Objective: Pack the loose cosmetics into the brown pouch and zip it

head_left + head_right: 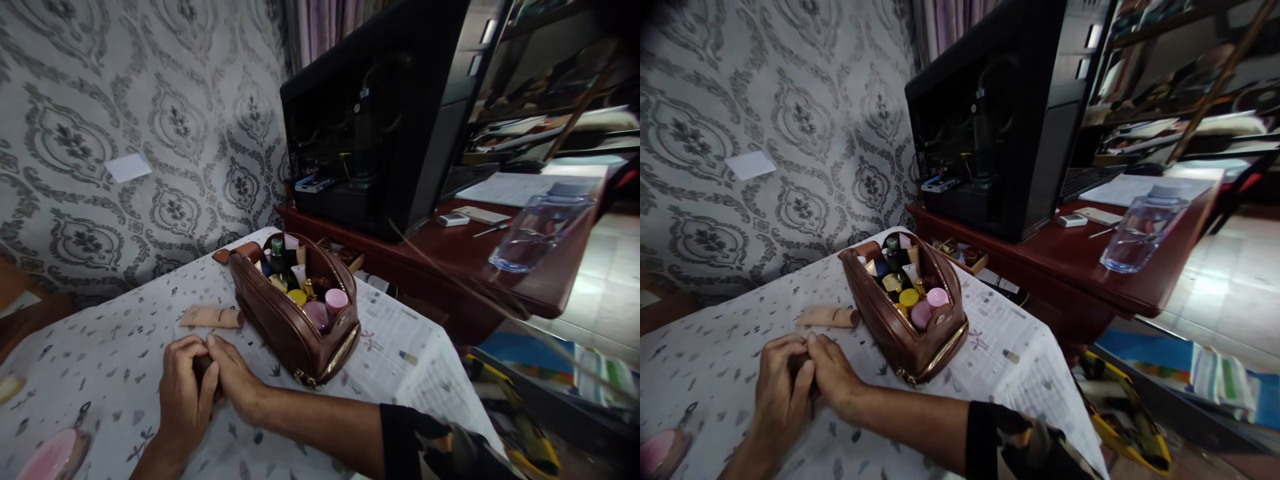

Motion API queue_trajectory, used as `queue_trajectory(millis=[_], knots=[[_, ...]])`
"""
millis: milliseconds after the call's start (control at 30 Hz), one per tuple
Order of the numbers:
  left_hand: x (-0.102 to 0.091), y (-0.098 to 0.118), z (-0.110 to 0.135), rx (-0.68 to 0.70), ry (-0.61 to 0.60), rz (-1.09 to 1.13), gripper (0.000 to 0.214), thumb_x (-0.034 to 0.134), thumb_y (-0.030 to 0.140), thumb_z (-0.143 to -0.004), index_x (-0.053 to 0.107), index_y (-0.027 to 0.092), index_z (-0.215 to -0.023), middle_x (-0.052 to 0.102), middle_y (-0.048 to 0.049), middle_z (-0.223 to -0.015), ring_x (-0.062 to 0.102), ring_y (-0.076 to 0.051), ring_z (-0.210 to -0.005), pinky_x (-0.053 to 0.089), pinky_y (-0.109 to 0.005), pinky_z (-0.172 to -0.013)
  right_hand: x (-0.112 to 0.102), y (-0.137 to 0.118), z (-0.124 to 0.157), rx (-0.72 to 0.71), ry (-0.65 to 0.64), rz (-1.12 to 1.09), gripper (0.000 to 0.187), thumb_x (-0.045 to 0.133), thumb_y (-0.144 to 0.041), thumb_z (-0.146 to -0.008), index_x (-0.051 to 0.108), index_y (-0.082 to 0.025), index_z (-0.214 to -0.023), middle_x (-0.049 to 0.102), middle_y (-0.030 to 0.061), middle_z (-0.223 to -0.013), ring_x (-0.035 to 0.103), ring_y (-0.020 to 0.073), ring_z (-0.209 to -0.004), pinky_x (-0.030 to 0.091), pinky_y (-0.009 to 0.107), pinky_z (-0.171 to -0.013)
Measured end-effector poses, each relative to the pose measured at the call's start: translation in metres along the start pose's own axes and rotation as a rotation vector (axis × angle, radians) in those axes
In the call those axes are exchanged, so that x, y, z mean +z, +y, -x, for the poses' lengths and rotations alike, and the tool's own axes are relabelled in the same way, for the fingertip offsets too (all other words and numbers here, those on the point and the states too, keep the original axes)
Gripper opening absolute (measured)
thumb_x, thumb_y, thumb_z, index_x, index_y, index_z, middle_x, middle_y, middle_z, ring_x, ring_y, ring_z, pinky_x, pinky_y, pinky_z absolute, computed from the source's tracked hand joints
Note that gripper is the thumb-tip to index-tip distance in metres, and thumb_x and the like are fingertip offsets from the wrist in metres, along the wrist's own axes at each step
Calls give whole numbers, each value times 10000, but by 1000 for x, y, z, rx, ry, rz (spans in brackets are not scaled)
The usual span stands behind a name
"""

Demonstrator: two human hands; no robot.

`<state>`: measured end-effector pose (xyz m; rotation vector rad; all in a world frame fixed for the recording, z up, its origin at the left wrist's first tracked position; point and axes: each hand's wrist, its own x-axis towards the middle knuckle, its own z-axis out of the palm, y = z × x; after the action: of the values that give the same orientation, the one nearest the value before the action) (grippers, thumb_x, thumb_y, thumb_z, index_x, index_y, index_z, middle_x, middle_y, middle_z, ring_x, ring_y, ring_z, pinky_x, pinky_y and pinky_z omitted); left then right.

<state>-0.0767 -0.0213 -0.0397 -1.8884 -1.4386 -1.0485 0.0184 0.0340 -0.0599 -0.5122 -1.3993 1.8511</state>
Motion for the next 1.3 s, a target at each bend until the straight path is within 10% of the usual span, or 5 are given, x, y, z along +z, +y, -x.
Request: queue_trajectory(millis=[433,700,967,1300], knots=[[-17,-10,-14,282,-74,-386,341,385,444,-1051,580,164,-1048,672,-83,-843,641,-218,-738,470,-307,-669,-1,-10,-1,188,3,-372,493,707,-666,-767,530,-217,-869,480,-35,-712,448,115,-587,285,229,-471],[-11,-11,-2,-117,-193,-187,317,334,485,-1053,523,233,-1018,654,55,-577,648,-179,-462,419,-268,-467,0,3,-7,85,16,-221,553,650,-754,-761,485,-228,-803,429,-65,-606,394,102,-492,326,258,-482],[-10,-1,-11,-682,-238,239,342,342,558,-993,477,255,-908,643,26,-680,660,-200,-614,500,-304,-586,-6,-2,-1,-77,12,-82,507,682,-663,-805,626,-223,-1051,625,37,-1015,594,182,-900,513,298,-777],[-13,-14,-6,-770,-184,311,307,355,510,-997,466,245,-888,598,27,-727,607,-169,-647,493,-284,-621,-9,-2,-3,-61,-70,-167,579,808,-567,-748,627,-231,-1184,612,28,-1105,611,144,-872,535,293,-812]])
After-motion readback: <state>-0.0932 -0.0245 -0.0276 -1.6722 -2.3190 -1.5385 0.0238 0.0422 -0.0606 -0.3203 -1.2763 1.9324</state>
